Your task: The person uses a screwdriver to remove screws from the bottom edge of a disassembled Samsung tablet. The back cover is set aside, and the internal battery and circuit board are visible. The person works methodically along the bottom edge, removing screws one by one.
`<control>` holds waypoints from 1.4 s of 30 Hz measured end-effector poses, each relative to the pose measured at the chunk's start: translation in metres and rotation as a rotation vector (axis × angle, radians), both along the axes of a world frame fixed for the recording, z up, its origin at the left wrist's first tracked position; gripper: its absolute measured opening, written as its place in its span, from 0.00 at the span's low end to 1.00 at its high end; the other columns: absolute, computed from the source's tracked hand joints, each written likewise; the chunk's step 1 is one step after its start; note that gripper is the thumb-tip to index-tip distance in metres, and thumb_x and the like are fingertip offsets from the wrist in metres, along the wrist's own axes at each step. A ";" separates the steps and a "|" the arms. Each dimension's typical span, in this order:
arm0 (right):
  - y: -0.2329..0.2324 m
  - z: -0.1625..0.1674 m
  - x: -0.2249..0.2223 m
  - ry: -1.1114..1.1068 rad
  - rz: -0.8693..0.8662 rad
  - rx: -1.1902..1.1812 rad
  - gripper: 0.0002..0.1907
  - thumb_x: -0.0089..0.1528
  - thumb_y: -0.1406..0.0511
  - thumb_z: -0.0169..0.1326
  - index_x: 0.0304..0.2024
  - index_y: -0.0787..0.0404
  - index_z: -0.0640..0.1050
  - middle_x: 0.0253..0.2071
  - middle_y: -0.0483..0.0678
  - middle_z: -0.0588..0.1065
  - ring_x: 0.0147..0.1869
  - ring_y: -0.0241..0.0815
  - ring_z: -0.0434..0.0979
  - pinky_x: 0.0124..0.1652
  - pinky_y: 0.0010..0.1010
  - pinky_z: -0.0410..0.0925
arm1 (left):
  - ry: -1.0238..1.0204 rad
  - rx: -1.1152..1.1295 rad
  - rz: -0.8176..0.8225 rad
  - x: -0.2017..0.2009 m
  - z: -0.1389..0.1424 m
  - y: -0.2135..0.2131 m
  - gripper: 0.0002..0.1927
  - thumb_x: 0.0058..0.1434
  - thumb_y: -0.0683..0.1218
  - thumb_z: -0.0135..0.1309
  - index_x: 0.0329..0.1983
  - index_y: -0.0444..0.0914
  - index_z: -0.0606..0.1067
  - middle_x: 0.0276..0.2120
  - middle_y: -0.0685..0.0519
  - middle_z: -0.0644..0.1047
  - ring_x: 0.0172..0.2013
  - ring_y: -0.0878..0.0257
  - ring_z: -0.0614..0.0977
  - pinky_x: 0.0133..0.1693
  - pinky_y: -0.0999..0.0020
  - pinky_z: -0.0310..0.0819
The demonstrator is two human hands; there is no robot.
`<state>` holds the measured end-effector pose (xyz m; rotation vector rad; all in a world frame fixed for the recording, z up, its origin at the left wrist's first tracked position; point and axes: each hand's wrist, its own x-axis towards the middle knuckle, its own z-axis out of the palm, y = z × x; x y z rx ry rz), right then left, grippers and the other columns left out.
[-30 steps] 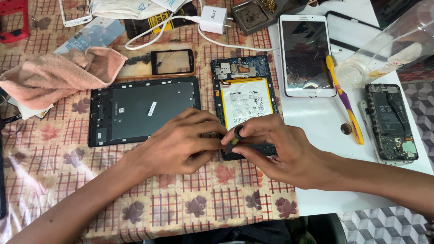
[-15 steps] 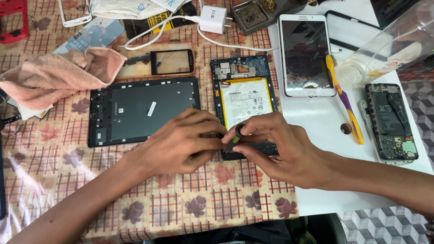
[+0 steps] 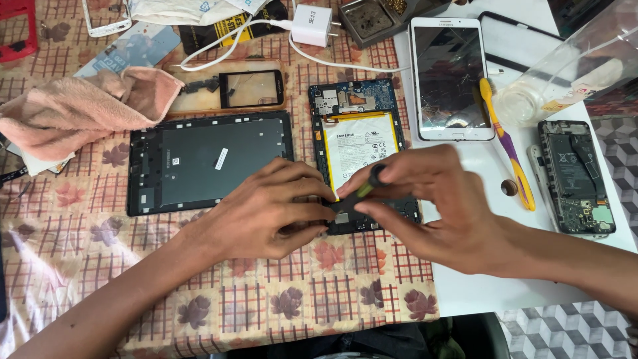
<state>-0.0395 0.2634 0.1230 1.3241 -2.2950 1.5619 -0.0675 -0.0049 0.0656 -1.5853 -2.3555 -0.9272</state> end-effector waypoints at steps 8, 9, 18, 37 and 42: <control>0.000 0.003 0.001 -0.008 -0.024 -0.019 0.26 0.65 0.79 0.56 0.56 0.61 0.56 0.51 0.60 0.74 0.59 0.49 0.84 0.54 0.32 0.84 | 0.034 0.004 0.023 0.006 0.002 0.003 0.04 0.55 0.45 0.64 0.33 0.40 0.84 0.40 0.53 0.84 0.48 0.60 0.81 0.54 0.57 0.73; 0.000 0.001 0.000 -0.011 -0.027 -0.006 0.26 0.66 0.79 0.56 0.56 0.61 0.56 0.51 0.60 0.75 0.58 0.48 0.84 0.54 0.32 0.84 | 0.046 -0.008 0.027 0.007 0.003 0.003 0.04 0.55 0.45 0.64 0.33 0.40 0.84 0.39 0.54 0.84 0.48 0.60 0.81 0.52 0.57 0.73; 0.005 0.002 -0.003 -0.052 -0.021 0.016 0.26 0.65 0.80 0.55 0.56 0.61 0.56 0.54 0.61 0.74 0.60 0.49 0.83 0.54 0.33 0.84 | 0.351 -0.129 0.042 0.017 0.009 0.007 0.06 0.58 0.44 0.63 0.37 0.37 0.81 0.41 0.51 0.82 0.47 0.59 0.82 0.51 0.56 0.73; 0.003 0.002 -0.004 -0.028 -0.050 0.033 0.28 0.65 0.80 0.55 0.57 0.60 0.55 0.53 0.60 0.71 0.60 0.49 0.83 0.51 0.32 0.85 | 0.414 -0.266 0.164 0.007 0.004 0.005 0.12 0.60 0.41 0.58 0.48 0.34 0.78 0.48 0.46 0.78 0.51 0.54 0.81 0.55 0.57 0.74; 0.003 0.003 -0.004 -0.035 -0.041 0.024 0.28 0.65 0.80 0.55 0.57 0.59 0.55 0.53 0.60 0.72 0.60 0.49 0.83 0.52 0.33 0.84 | 0.191 -0.129 0.145 0.001 -0.002 0.005 0.10 0.67 0.44 0.58 0.46 0.32 0.77 0.44 0.45 0.78 0.46 0.54 0.81 0.52 0.55 0.75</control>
